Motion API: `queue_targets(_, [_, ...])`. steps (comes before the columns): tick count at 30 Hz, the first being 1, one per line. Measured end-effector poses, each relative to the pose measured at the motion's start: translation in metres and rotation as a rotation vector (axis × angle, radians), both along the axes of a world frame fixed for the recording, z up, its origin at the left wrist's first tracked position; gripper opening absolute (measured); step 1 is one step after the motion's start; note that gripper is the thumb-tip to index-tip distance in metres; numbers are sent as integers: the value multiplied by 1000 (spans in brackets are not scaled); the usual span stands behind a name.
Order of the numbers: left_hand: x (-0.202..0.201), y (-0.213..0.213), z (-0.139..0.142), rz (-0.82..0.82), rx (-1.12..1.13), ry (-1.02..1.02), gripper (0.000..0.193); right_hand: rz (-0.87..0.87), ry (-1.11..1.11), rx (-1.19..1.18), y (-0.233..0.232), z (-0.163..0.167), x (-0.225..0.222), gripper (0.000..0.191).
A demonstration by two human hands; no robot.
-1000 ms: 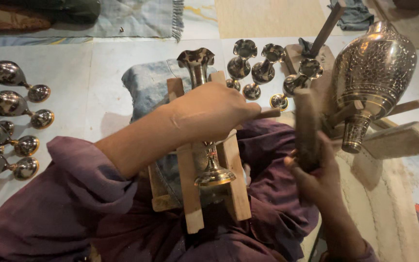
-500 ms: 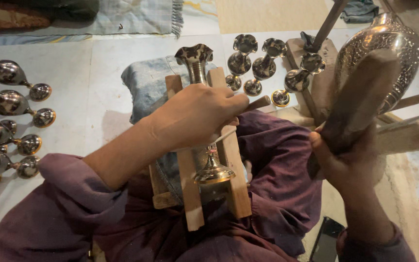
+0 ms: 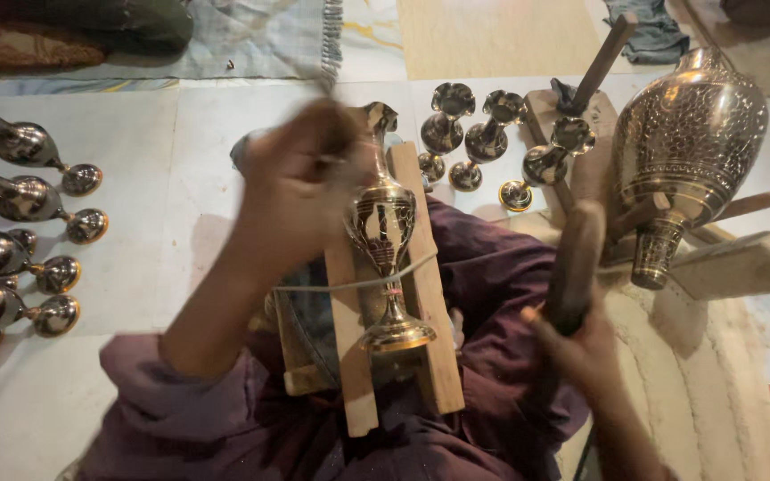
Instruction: The person sits on the floor and uses a hammer and chisel to shape a small brass vase held in a wooden jig. They repeatedly strike the chisel along the vase's body, rotating it to work different sections.
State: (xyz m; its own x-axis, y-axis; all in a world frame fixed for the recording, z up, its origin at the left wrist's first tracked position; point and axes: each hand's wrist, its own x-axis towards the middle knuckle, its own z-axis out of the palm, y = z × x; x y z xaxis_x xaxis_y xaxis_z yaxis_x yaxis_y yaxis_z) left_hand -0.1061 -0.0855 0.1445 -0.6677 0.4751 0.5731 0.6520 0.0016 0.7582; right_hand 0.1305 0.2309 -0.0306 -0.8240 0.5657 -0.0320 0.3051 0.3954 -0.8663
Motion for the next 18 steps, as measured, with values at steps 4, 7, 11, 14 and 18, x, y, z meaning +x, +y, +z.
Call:
queue_targets(4, [5,-9,-22,231,-92,-311,18,-1,-66,-276,-8,-54,25,71])
queue_targets(7, [8,-1,-29,90,-84,-233,19,151,-24,-117,-2,-61,34,84])
queue_targets(11, [11,19,-21,-88,-101,5,46,138,-79,-358,9,-25,24,92])
queue_targets(14, [4,33,-9,-209,-245,166,42,263,-61,-298,9,27,9,98])
queue_targets(18, [0,42,3,-322,-522,214,31,306,-144,160,17,97,-5,100])
